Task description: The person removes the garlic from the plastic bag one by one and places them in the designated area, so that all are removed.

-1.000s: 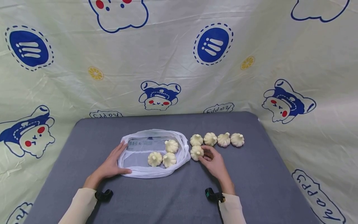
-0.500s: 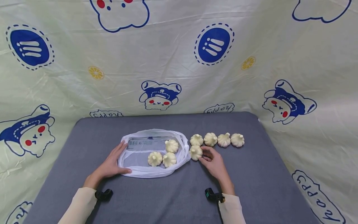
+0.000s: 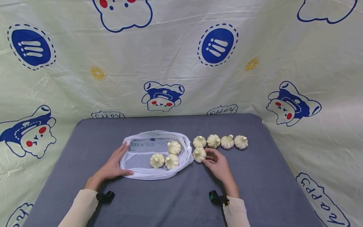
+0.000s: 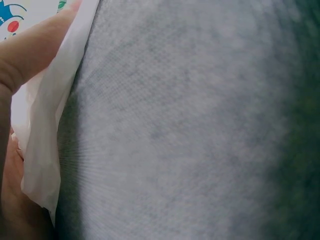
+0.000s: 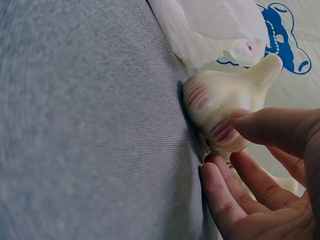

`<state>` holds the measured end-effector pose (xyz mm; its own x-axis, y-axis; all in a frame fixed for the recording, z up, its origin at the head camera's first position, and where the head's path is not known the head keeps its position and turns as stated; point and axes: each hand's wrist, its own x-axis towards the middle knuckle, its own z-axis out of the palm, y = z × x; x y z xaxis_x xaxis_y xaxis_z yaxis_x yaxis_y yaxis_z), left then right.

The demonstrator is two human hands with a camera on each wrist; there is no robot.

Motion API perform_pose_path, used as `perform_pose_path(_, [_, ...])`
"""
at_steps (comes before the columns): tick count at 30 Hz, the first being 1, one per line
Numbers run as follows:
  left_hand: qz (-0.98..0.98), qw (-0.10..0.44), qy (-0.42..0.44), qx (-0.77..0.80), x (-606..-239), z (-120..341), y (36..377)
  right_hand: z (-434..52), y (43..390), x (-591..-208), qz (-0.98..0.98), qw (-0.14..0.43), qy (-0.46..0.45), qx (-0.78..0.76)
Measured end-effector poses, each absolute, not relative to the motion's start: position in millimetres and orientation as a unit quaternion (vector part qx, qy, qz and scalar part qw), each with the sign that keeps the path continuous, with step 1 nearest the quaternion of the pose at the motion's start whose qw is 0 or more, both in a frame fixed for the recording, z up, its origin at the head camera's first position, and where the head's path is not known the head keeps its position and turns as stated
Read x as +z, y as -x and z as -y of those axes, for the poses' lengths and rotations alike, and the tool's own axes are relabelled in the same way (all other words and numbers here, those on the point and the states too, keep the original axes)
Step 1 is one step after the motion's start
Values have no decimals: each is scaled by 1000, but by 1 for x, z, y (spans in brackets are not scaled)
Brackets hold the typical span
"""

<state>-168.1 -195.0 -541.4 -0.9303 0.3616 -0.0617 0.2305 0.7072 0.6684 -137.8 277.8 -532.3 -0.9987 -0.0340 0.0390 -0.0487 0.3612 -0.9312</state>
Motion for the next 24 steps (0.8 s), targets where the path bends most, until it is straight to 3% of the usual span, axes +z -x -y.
perform_pose_path(14, [-919,103,-161,346,-539,195,168,-273,140,-493,857,33,-68,511])
perform_pose_path(24, [-916,103,-161,354,-541,196,169,-240,144,-456,855,15,-127,502])
